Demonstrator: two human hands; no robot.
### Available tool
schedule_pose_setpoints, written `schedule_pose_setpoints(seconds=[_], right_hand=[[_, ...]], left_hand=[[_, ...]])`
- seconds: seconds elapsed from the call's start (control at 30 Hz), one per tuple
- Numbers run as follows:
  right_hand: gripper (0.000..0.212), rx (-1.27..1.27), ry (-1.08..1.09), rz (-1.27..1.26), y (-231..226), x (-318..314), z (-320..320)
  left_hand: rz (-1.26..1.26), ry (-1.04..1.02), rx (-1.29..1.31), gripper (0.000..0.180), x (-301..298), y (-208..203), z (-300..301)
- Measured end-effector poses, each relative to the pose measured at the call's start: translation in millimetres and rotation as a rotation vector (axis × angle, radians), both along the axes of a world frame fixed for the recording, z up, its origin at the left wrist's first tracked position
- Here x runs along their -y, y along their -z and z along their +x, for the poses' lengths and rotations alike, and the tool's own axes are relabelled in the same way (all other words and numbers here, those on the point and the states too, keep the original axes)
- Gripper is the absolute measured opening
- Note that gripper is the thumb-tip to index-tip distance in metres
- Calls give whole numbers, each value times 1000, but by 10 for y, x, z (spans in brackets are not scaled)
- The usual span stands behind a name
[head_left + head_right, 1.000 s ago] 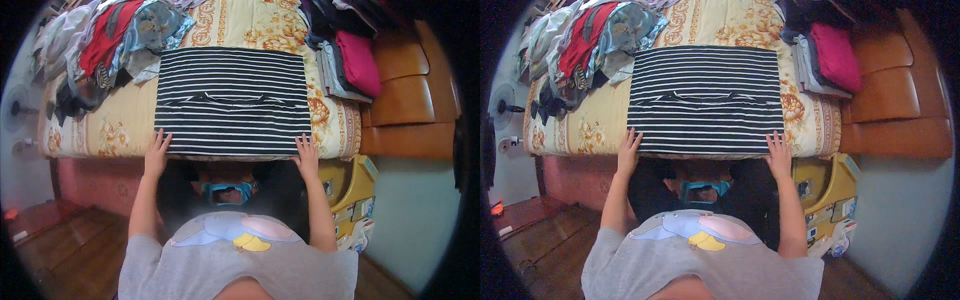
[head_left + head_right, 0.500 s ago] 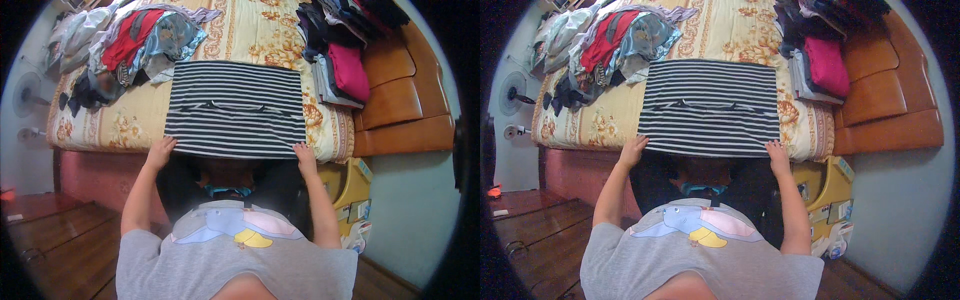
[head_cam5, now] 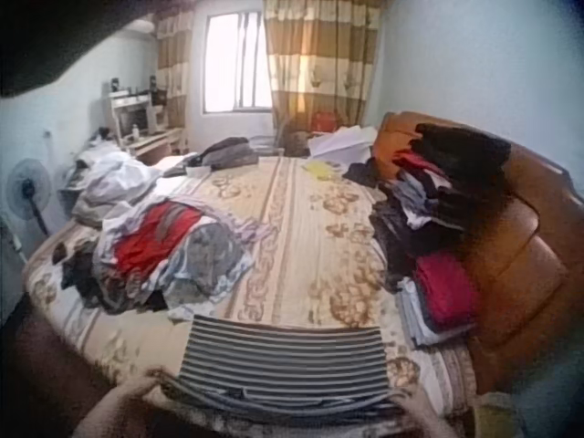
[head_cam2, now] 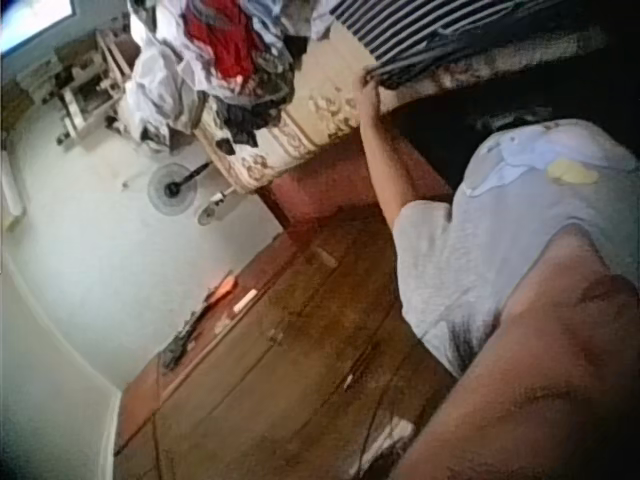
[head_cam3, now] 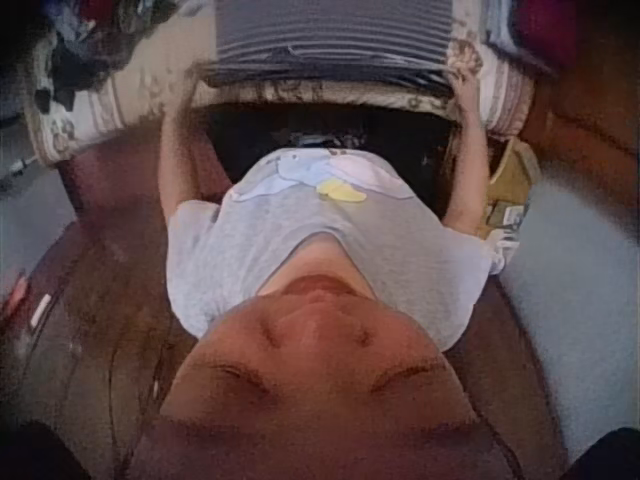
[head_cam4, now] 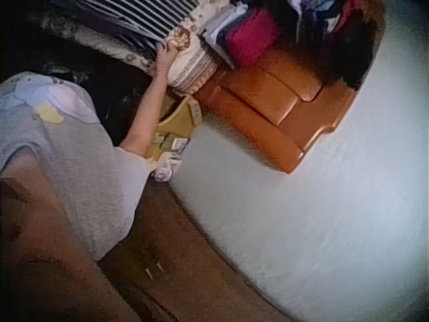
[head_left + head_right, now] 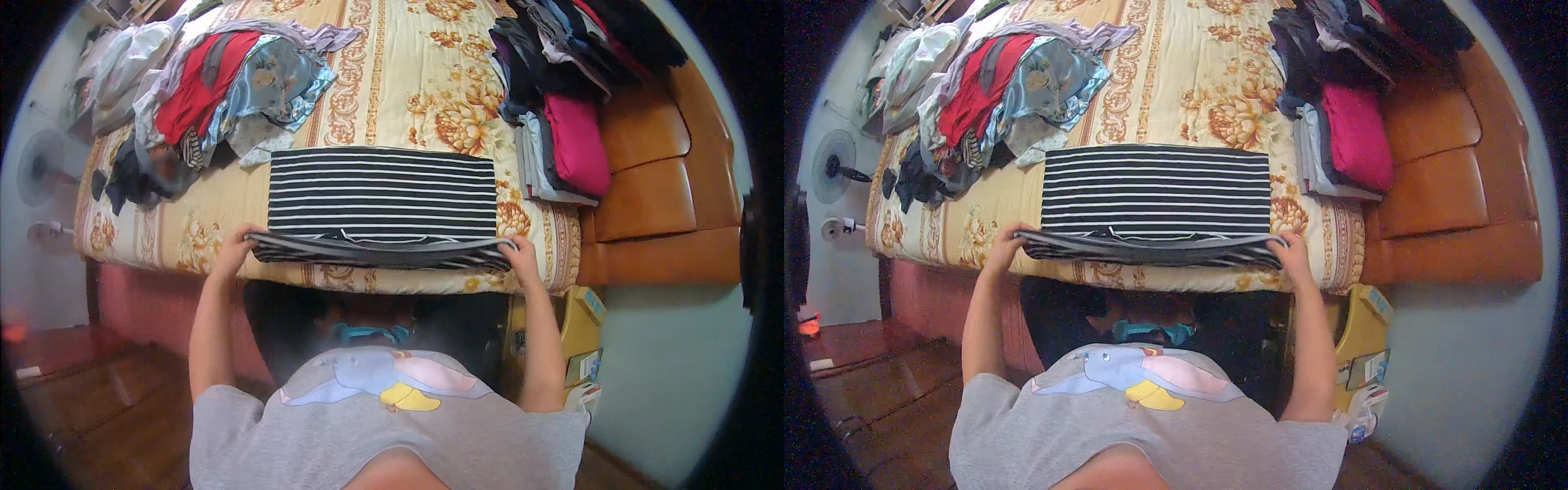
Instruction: The person folds several garments on a bed, including a pink hoodie, a striped shirt, a light purple top, and a red top. Each item is smoothed, folded into a compact rectangle, and placed into a growing stack on the right side of the bed.
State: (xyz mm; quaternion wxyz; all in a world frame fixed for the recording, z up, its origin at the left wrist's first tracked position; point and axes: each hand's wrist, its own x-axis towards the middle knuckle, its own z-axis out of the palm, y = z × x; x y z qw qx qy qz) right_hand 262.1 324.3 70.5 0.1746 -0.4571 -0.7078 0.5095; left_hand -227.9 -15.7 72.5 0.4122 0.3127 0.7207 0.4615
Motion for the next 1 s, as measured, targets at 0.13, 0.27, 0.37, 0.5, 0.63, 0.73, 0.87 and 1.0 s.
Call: schedule_pose_setpoints(seconds=[0.13,0.27,0.37,0.5,0.63,0.73,0.87,1.0], right_hand=[[19,-136,109,-205,131,-654,-369],[21,120,-51,92,450,-1270,-691],[19,111,15,27,664,-1605,-886],[21,195,-55,25,495,-1730,-1238],[20,227,5,21,882,-1968,-1088],[24,250,82,206,954,-1973,-1105],[39,356,322,362,946,-1622,-993],[49,588,205,263,630,-753,-782]], left_hand=[[56,-207,260,15,-548,138,-411],[-13,-153,218,18,-1023,463,-772],[-24,-213,166,17,-1332,526,-883],[-81,-198,74,17,-1433,739,-1071],[-120,-235,37,15,-1616,781,-1022],[-150,-258,-132,21,-1523,929,-1106],[-87,-331,-720,40,-1338,1042,-779],[-348,-408,-334,45,-1088,546,-64]])
